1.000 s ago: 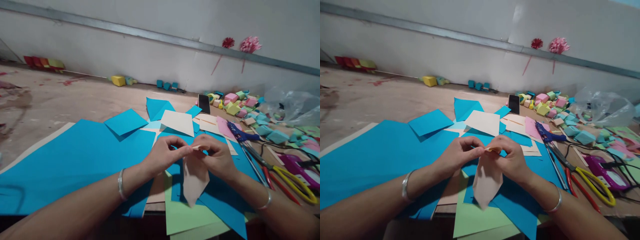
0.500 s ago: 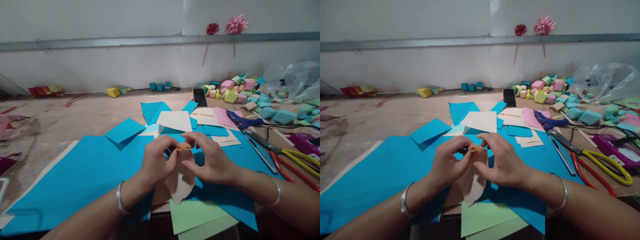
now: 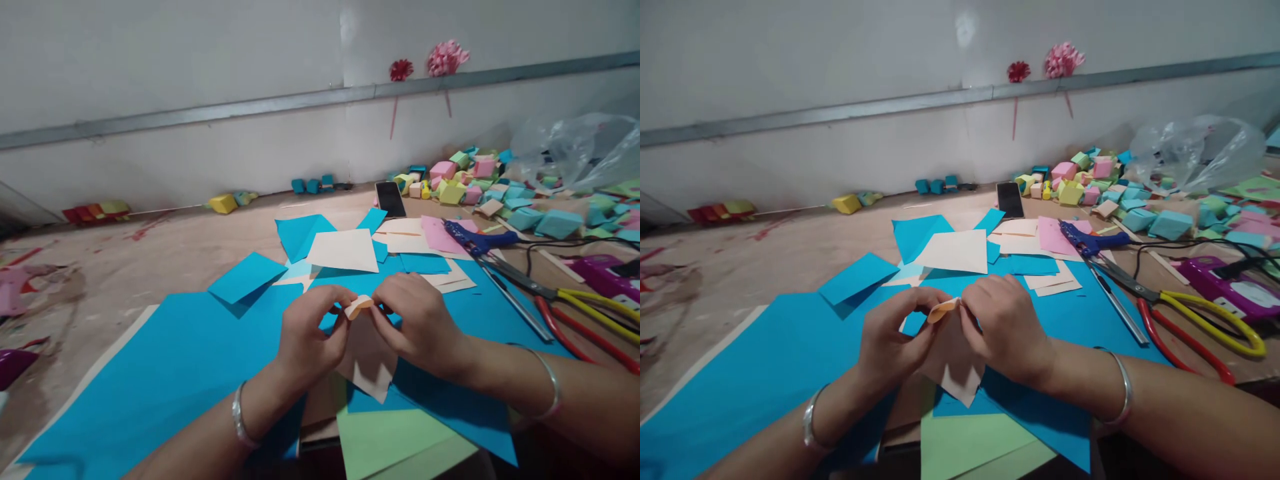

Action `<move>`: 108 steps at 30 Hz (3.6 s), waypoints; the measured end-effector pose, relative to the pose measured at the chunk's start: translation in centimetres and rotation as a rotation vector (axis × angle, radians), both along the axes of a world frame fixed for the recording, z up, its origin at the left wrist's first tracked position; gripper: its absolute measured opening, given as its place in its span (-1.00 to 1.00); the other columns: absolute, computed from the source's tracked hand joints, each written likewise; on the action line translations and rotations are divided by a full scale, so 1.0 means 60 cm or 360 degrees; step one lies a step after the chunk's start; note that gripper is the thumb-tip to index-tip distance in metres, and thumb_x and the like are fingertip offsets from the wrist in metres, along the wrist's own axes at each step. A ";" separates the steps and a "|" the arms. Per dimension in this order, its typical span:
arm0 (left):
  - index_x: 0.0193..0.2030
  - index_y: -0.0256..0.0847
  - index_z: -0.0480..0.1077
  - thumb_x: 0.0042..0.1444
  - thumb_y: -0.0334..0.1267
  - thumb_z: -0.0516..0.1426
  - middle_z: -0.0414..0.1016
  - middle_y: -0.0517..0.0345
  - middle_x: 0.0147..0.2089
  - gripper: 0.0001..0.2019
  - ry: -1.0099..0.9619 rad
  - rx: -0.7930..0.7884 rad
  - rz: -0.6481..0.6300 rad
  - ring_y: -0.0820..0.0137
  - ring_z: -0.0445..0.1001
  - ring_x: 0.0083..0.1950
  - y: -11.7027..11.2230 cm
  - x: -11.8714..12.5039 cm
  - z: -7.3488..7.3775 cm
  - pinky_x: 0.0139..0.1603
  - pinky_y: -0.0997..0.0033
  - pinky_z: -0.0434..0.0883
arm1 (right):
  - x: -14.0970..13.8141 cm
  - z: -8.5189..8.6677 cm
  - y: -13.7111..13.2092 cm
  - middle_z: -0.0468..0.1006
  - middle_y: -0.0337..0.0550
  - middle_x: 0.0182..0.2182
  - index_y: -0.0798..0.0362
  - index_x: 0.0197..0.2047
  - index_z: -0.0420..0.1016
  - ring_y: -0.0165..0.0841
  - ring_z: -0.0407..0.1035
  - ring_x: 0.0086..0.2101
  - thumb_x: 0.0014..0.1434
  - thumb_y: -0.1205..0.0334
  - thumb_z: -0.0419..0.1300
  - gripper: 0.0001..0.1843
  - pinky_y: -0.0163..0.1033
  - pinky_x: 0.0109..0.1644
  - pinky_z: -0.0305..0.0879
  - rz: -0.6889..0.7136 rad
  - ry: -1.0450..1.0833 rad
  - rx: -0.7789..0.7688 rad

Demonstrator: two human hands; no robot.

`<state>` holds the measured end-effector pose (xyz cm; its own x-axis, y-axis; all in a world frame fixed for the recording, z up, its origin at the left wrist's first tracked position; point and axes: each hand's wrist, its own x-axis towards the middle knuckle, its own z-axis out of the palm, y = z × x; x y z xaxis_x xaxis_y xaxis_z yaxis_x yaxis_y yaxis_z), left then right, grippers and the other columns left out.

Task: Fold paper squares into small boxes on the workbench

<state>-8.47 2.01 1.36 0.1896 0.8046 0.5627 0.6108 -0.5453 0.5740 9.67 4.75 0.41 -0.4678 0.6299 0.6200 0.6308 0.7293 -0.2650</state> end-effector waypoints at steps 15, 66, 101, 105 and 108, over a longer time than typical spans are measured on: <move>-0.25 -0.04 0.59 0.06 -0.45 0.19 0.66 0.24 -0.25 -0.78 0.0044 -0.0143 0.0001 0.41 0.61 -0.27 0.007 -0.004 -0.006 -0.29 0.49 0.47 | 0.000 0.003 0.004 0.45 -0.10 -0.40 0.11 -0.32 0.45 -0.30 0.29 -0.32 0.21 0.35 0.08 -0.87 -0.22 -0.28 0.11 0.0161 0.0118 -0.0313; -0.65 -0.26 0.47 -0.02 -0.20 0.17 0.25 0.26 -0.68 -0.74 0.0110 -0.0910 0.0168 0.55 0.08 -0.57 0.012 -0.002 0.007 -0.57 0.45 -0.02 | 0.016 0.039 0.010 0.51 -0.13 -0.23 0.00 -0.04 0.47 -0.34 0.36 -0.29 0.06 0.31 0.27 -0.65 -0.23 -0.30 0.33 0.0381 0.0493 -0.0669; -0.41 -0.23 0.61 -0.03 -0.25 0.13 0.59 0.11 -0.43 -0.80 -0.0020 -0.1145 -0.0025 0.40 0.45 -0.40 0.019 -0.001 0.004 -0.41 0.48 0.32 | 0.011 0.014 0.022 0.55 -0.20 -0.40 0.03 -0.41 0.43 -0.39 0.41 -0.35 0.00 0.52 0.05 -0.78 -0.29 -0.28 0.28 0.0520 0.0152 -0.0895; -0.40 -0.24 0.60 -0.05 -0.29 0.11 0.58 0.12 -0.44 -0.78 -0.0037 -0.1211 -0.0049 0.41 0.42 -0.42 0.021 -0.002 0.006 -0.47 0.49 0.28 | 0.013 0.018 0.023 0.56 -0.22 -0.40 0.05 -0.37 0.47 -0.41 0.39 -0.37 0.03 0.50 0.08 -0.79 -0.31 -0.31 0.25 0.0494 0.0099 -0.0970; -0.43 -0.27 0.57 -0.08 -0.31 0.10 0.53 0.15 -0.49 -0.80 -0.0124 -0.1243 -0.0034 0.45 0.36 -0.48 0.022 -0.004 0.004 -0.53 0.51 0.22 | 0.012 0.021 0.027 0.53 -0.24 -0.42 0.05 -0.35 0.49 -0.43 0.35 -0.42 0.06 0.44 0.08 -0.81 -0.33 -0.38 0.20 0.0433 0.0146 -0.1177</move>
